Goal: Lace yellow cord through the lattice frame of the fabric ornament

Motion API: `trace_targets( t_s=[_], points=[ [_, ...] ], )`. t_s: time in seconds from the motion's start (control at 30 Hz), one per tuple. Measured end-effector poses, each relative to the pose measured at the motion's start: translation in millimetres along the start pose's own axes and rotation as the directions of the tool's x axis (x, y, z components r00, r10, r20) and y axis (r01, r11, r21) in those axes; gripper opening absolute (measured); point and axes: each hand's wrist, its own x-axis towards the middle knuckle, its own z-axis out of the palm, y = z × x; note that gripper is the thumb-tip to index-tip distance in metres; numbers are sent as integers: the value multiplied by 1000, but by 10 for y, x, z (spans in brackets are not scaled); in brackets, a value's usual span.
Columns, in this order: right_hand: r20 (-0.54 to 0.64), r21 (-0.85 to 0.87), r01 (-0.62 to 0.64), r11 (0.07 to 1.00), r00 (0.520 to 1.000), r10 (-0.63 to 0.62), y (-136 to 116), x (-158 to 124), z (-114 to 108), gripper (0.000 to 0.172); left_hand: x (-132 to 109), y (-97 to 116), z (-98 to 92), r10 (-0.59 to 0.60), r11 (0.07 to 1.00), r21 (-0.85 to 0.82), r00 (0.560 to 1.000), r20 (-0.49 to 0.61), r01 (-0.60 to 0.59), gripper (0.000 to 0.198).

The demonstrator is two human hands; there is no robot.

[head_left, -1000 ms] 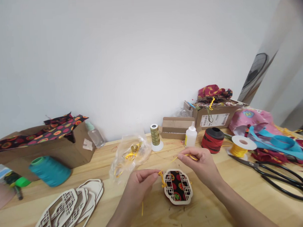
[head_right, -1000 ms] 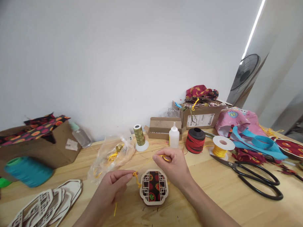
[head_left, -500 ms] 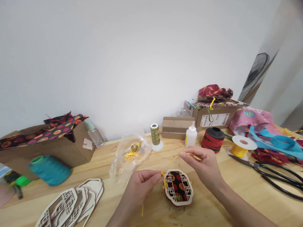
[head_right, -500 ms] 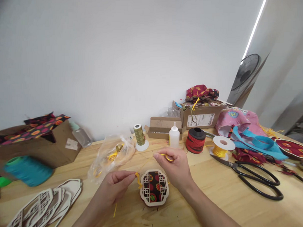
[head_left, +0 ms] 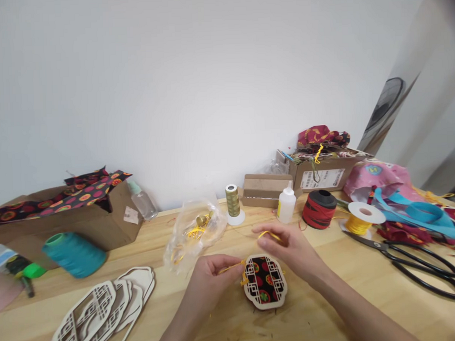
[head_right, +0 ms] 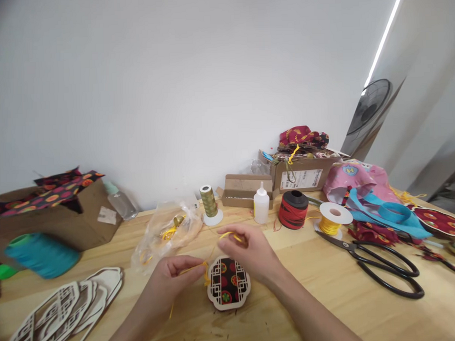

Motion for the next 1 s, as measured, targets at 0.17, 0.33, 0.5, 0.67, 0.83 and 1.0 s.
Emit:
trace_targets(
  t_s=[0.17, 0.33, 0.5, 0.67, 0.83, 1.0],
  points=[
    [164, -217, 206, 954, 971, -172, 57, -37, 108, 18, -4, 24, 5, 35, 998, 57, 999, 14, -36, 20],
    [174, -298, 307, 904, 949, -265, 100, -77, 135, 14, 5, -12, 15, 59, 995, 80, 998, 8, -59, 20],
    [129, -302, 301, 904, 953, -275, 102, -84, 144, 13, 24, -35, 13, 72, 991, 117, 997, -19, -69, 19],
    [98, -285, 279, 917, 960, -261, 123, -58, 146, 12, 13, -14, 9, 39, 999, -5, 998, 38, -39, 18],
    [86, -259, 286, 923, 958, -273, 113, -49, 131, 13, 20, -28, 28, 39, 999, -34, 998, -58, -41, 17],
    [95, -242, 288, 927, 957, -273, 78, -75, 132, 13, 25, -35, 55, 90, 995, -18, 985, -149, -93, 14]
  ],
)
